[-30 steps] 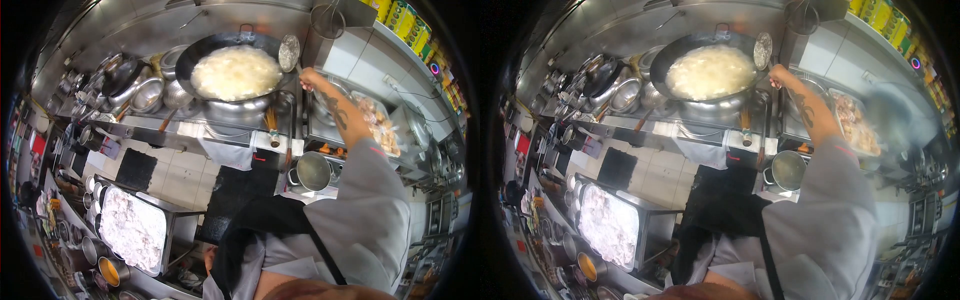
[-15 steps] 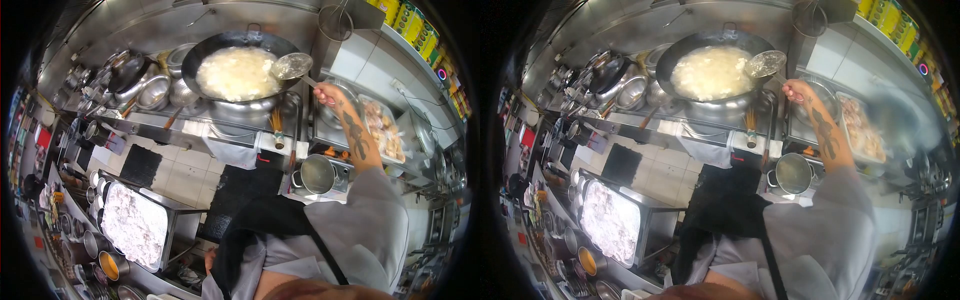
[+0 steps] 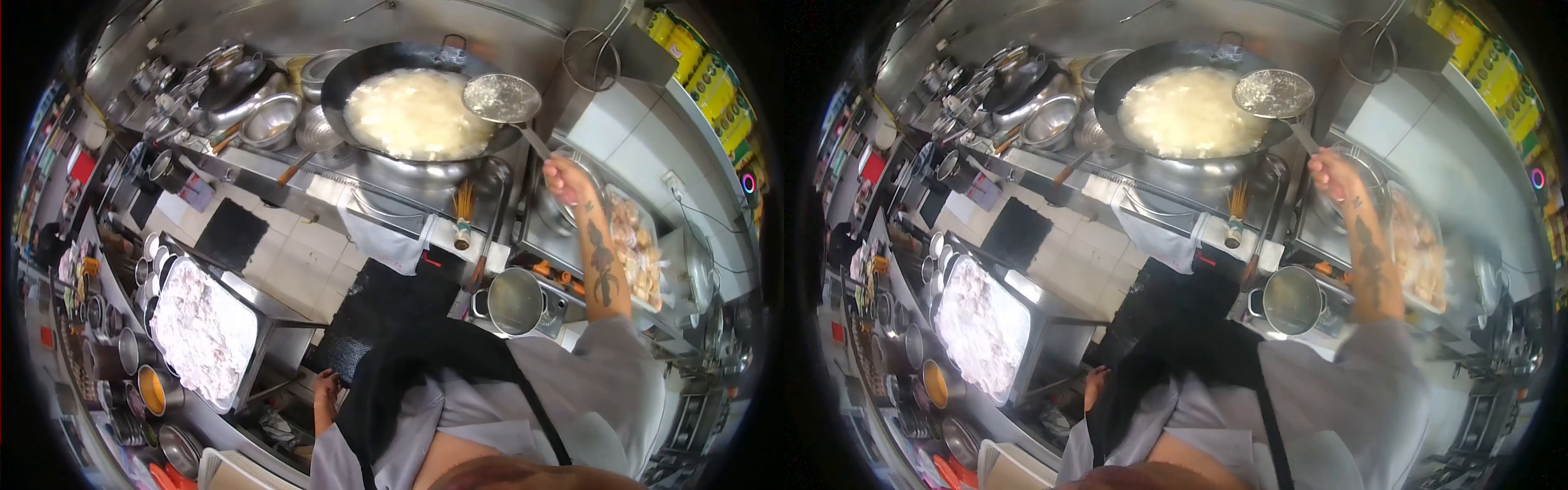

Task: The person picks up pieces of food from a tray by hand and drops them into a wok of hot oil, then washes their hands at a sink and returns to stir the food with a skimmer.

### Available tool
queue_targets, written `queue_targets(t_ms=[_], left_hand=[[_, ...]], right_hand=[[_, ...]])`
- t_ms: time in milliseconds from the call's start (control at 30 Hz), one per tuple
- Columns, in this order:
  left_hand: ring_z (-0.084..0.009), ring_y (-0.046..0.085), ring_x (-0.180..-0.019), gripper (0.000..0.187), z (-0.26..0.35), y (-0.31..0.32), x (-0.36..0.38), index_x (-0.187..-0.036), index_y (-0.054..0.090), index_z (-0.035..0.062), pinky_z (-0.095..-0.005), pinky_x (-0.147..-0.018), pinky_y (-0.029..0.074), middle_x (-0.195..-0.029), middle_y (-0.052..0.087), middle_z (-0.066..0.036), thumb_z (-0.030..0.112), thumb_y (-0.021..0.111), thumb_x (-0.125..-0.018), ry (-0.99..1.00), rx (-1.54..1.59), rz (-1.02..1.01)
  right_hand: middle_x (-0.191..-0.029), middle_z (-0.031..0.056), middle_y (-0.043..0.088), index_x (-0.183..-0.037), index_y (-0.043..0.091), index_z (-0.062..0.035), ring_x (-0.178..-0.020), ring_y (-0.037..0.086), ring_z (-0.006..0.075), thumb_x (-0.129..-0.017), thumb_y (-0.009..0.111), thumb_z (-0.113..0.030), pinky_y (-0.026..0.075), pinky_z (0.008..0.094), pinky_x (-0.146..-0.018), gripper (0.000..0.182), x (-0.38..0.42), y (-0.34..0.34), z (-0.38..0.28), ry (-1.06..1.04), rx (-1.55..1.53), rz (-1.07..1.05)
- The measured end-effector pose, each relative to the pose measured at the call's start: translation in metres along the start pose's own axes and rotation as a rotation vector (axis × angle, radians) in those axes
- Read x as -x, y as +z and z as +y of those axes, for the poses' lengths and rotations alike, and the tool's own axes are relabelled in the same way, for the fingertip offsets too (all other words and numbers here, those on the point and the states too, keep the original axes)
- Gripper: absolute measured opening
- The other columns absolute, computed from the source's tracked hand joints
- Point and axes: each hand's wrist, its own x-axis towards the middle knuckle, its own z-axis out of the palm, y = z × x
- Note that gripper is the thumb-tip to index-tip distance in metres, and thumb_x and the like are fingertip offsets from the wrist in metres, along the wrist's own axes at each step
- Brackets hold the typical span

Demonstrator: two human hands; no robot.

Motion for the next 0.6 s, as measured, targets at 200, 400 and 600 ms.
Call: queue_targets(t_ms=[200, 400, 600], left_hand=[[-0.0126, 0.052, -0.058, 0.036, 0.048, 0.035, 0.017, -0.112, 0.052, 0.0041, -0.0261, -0.044, 0.043, -0.079, 0.057, -0.004, 0.002, 0.064, -0.079, 0.022, -0.024, 0.009], [-0.0093, 0.053, -0.062, 0.032, 0.121, 0.076, 0.025, -0.113, 0.056, 0.0073, -0.0242, -0.047, 0.043, -0.084, 0.06, -0.001, 0.01, 0.065, -0.082, 0.154, -0.065, -0.117], [-0.0079, 0.053, -0.064, 0.033, 0.204, 0.104, 0.05, -0.115, 0.056, 0.0061, -0.022, -0.049, 0.043, -0.084, 0.059, 0.0, 0.012, 0.063, -0.084, 0.243, -0.14, -0.249]], right_hand=[[-0.062, -0.0005, 0.046, -0.122, 0.033, -0.0108, -0.039, 0.039, 0.0093, -0.091, 0.047, -0.01, 0.031, 0.024, -0.034, 0.034, -0.027, -0.016, 0.048, 0.134, -0.431, -0.155], [-0.063, -0.0019, 0.045, -0.11, 0.036, -0.0152, -0.04, 0.038, 0.0075, -0.091, 0.046, -0.01, 0.029, 0.0224, -0.032, 0.022, 0.0, 0.038, 0.099, -0.024, -0.216, 0.016], [-0.062, 0.0013, 0.046, -0.11, 0.036, -0.0076, -0.041, 0.041, 0.0099, -0.09, 0.046, -0.007, 0.03, 0.0242, -0.033, 0.022, -0.017, 0.082, 0.076, -0.062, -0.199, -0.011]])
